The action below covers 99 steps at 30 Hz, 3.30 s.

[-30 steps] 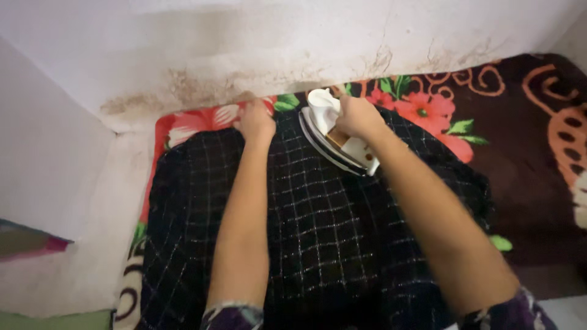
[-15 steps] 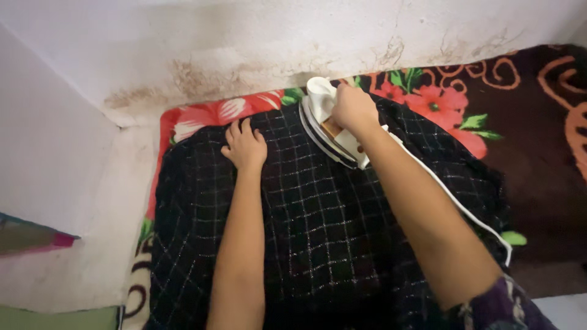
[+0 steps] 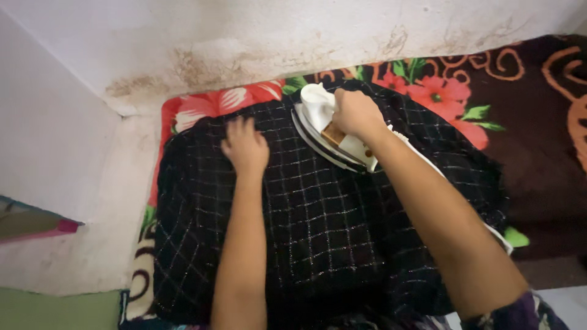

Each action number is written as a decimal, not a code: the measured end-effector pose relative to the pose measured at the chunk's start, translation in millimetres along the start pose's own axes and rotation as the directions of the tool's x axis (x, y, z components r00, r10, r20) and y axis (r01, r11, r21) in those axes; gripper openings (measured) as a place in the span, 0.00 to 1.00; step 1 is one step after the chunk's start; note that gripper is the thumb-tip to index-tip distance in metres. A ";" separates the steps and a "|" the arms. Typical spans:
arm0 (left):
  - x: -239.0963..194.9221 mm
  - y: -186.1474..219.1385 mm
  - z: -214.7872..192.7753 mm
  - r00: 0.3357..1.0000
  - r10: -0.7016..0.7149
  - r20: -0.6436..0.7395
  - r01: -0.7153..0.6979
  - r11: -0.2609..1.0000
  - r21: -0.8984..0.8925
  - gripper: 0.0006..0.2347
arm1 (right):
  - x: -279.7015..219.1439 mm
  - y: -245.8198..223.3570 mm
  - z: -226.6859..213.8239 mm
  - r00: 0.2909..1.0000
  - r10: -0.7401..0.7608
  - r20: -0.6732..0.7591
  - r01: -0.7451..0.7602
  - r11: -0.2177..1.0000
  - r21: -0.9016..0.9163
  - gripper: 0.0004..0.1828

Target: The person irons a dark, patterned cloth on a floral surface using an iron, pressing it flat and turning it over to continue ironing different sections.

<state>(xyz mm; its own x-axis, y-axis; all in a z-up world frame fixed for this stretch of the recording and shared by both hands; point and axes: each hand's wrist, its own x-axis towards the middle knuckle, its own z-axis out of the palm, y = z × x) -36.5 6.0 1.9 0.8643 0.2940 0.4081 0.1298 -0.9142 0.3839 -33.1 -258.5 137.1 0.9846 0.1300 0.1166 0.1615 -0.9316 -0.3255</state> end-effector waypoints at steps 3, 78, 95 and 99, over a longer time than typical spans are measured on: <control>3.8 -1.9 4.3 0.994 0.084 0.071 -0.080 0.996 -0.049 0.20 | 17.7 -7.1 9.1 0.998 0.029 -0.048 -0.029 0.999 0.015 0.14; -4.1 0.7 -15.9 0.945 -0.141 0.296 0.148 0.989 -0.002 0.27 | -78.8 85.7 -44.7 0.985 0.170 -0.034 -0.173 0.963 -0.204 0.35; -21.0 24.3 -19.1 0.996 -0.083 -0.023 0.084 0.996 0.021 0.18 | 45.0 83.1 -6.3 0.977 0.021 -0.211 -0.055 0.986 -0.157 0.13; -18.9 14.3 -7.8 0.998 -0.038 -0.041 0.038 0.999 -0.011 0.14 | 62.6 84.3 4.0 0.984 0.035 -0.172 -0.059 0.989 -0.135 0.11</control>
<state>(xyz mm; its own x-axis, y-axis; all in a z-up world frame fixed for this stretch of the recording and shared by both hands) -54.8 -10.4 6.1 0.8378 0.3402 0.4270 0.1572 -0.8993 0.4082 42.5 -327.5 113.2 0.9636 0.0367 0.2648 0.0927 -0.9749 -0.2023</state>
